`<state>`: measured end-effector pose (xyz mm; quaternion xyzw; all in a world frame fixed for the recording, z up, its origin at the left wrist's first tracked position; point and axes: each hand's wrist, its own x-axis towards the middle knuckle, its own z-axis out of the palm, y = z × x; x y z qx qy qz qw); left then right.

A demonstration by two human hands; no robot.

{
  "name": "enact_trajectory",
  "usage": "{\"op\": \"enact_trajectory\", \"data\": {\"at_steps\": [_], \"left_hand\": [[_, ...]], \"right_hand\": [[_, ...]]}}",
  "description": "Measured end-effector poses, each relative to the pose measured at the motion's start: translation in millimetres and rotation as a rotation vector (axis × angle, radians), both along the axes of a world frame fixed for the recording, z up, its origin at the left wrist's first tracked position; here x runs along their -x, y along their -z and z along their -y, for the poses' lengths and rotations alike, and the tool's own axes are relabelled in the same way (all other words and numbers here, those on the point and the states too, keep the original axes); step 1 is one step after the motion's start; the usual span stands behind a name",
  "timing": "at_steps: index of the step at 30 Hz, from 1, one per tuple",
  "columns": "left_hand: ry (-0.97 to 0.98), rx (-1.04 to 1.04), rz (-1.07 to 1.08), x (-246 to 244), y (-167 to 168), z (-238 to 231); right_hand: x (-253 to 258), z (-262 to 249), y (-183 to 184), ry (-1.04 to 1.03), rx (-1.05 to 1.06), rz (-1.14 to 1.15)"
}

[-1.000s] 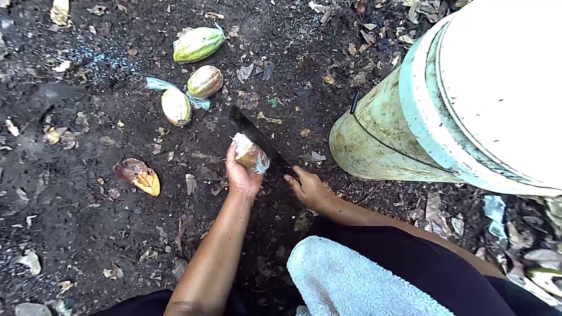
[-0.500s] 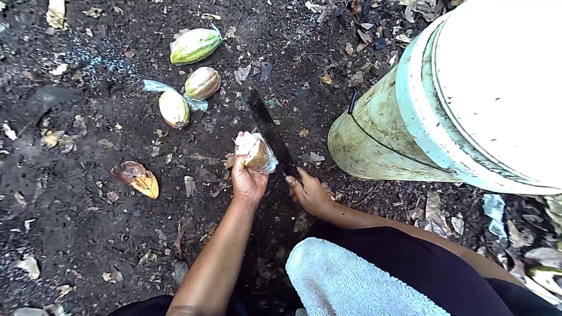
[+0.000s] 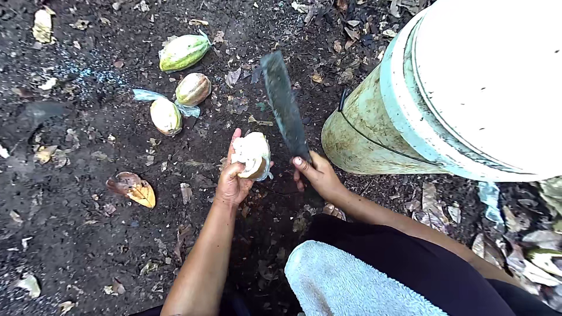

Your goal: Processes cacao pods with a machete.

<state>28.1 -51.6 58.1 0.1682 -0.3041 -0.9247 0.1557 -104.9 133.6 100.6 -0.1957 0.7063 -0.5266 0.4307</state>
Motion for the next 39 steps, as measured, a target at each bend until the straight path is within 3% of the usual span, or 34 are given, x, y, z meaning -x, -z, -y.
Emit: {"op": "enact_trajectory", "data": {"at_steps": [3, 7, 12, 16, 21, 25, 30, 33, 39], "left_hand": [[0.155, 0.146, 0.032, 0, -2, -4], [0.294, 0.28, 0.012, 5, -6, -14], [0.382, 0.221, 0.185, 0, -12, -16], [0.406, 0.074, 0.265, -6, -20, -19], [0.34, 0.101, 0.055, -4, -32, -5], [0.429, 0.114, 0.054, 2, -45, -12], [0.252, -0.089, -0.018, 17, -46, -28], [0.22, -0.159, -0.115, 28, -64, -30], [0.333, -0.255, -0.38, 51, -86, -42]], "right_hand": [[12, 10, -6, 0.002, -0.052, -0.099], [12, 21, -5, -0.002, -0.079, 0.044], [8, 20, -6, 0.189, 0.02, -0.016], [19, 21, -34, 0.225, 0.108, -0.137], [22, 5, -68, 0.195, 0.235, -0.399], [10, 2, -74, 0.197, 0.383, -0.236], [13, -1, -67, 0.222, 0.535, -0.031], [17, -6, -70, 0.176, 0.585, 0.015], [29, -18, -101, 0.07, 0.729, -0.004]]}}
